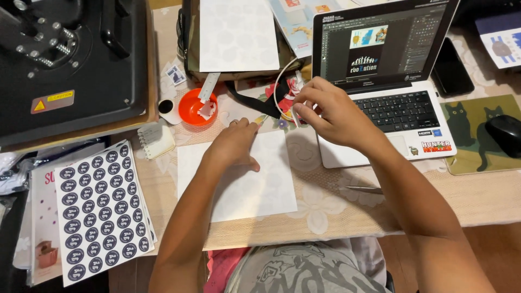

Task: The person sits at a table and repeatedly peels small, round stickers from a white backing sheet. They use both hands to lift the edges of the stickers and remove them one by one, placing the removed stickers into a small orange container.

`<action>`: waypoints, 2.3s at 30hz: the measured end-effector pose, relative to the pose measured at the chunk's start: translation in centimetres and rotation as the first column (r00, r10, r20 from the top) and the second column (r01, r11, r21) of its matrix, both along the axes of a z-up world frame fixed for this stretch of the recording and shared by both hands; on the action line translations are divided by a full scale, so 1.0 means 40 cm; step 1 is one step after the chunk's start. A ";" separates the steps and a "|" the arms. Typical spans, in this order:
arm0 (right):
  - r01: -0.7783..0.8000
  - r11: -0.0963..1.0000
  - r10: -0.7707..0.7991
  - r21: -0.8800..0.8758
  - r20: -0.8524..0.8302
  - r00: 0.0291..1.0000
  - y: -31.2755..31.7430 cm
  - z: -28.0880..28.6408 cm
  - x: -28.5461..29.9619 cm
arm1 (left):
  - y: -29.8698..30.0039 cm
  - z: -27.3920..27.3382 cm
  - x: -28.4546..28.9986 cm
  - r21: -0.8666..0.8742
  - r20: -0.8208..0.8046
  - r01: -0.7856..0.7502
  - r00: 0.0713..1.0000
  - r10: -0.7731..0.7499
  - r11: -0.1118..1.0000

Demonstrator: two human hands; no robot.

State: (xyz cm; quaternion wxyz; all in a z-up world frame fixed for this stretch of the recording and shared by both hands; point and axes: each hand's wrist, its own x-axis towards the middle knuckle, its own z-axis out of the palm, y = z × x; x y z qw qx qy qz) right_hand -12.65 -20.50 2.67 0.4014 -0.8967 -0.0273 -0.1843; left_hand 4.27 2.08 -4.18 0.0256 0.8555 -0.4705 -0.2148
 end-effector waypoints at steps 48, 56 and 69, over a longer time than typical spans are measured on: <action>0.019 0.926 -0.001 0.378 -0.047 0.999 0.089 -0.125 0.001 | 0.062 0.157 -0.130 -0.590 0.025 0.022 1.000 -0.009 0.807; 0.002 0.914 0.033 0.405 -0.079 0.996 0.089 -0.100 -0.001 | 0.062 0.180 -0.145 -0.598 0.021 0.007 1.000 0.007 0.801; -0.037 0.858 0.144 0.512 -0.171 0.975 0.073 -0.095 -0.008 | 0.054 0.185 -0.159 -0.605 -0.016 -0.046 0.999 0.045 0.795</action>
